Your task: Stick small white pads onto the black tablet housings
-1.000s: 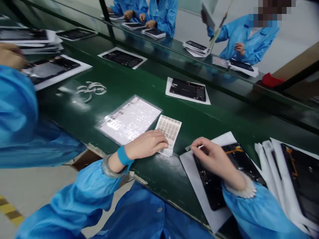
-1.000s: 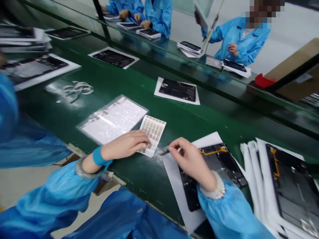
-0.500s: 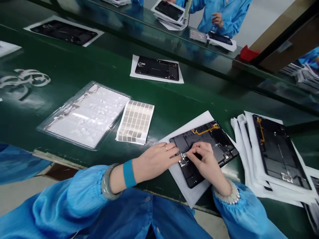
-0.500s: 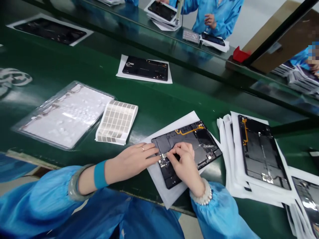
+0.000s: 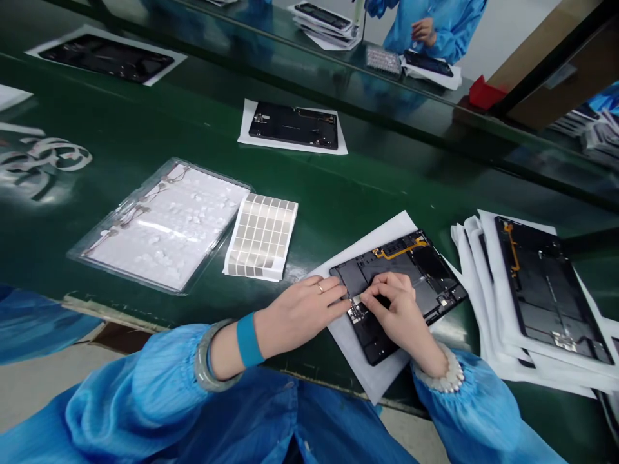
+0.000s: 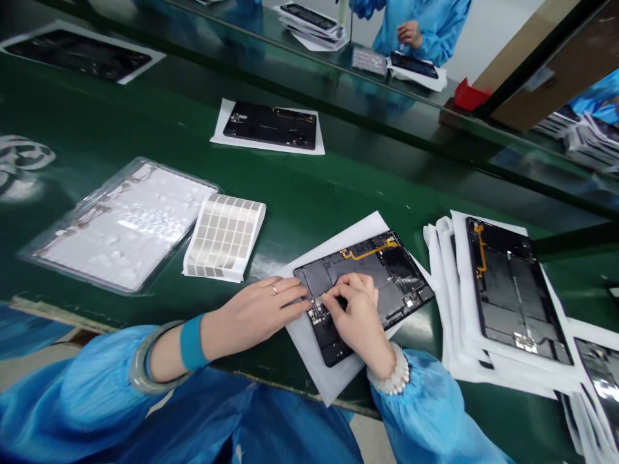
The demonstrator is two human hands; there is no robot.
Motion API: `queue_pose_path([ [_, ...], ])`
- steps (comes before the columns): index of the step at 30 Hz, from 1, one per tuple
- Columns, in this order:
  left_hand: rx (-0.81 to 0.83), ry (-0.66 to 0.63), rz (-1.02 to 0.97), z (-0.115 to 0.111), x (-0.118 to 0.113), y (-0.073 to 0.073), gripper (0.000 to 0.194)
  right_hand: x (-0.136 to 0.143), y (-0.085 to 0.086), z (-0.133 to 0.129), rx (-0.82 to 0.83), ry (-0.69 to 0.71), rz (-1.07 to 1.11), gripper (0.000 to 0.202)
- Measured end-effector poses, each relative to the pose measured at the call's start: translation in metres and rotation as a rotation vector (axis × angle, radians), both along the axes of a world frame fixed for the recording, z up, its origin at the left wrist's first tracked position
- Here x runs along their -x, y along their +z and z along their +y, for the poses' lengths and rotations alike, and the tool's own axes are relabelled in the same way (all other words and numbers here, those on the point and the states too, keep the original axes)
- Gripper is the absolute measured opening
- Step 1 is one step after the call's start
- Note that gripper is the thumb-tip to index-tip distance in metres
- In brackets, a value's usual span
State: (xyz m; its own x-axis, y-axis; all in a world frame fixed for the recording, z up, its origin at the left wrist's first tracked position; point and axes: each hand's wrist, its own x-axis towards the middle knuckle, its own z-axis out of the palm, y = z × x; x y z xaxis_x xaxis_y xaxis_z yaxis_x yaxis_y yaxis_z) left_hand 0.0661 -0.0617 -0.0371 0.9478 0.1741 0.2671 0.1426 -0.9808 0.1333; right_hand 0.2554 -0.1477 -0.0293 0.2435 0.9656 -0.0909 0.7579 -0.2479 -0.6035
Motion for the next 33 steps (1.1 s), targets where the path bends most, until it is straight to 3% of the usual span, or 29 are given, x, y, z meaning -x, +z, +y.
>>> queue_pose_path([
  [25, -0.07, -0.01, 0.081, -0.001, -0.005, 0.002, 0.03, -0.002, -0.001, -0.001, -0.036, 0.078, -0.102, 0.022],
  [28, -0.06, -0.025, 0.102, 0.0, -0.005, 0.004, 0.028, -0.009, 0.004, -0.002, -0.095, 0.122, -0.143, 0.022],
  [33, -0.04, -0.066, 0.083, 0.006, -0.009, 0.009, 0.021, -0.031, 0.015, -0.002, -0.289, 0.055, -0.247, 0.023],
])
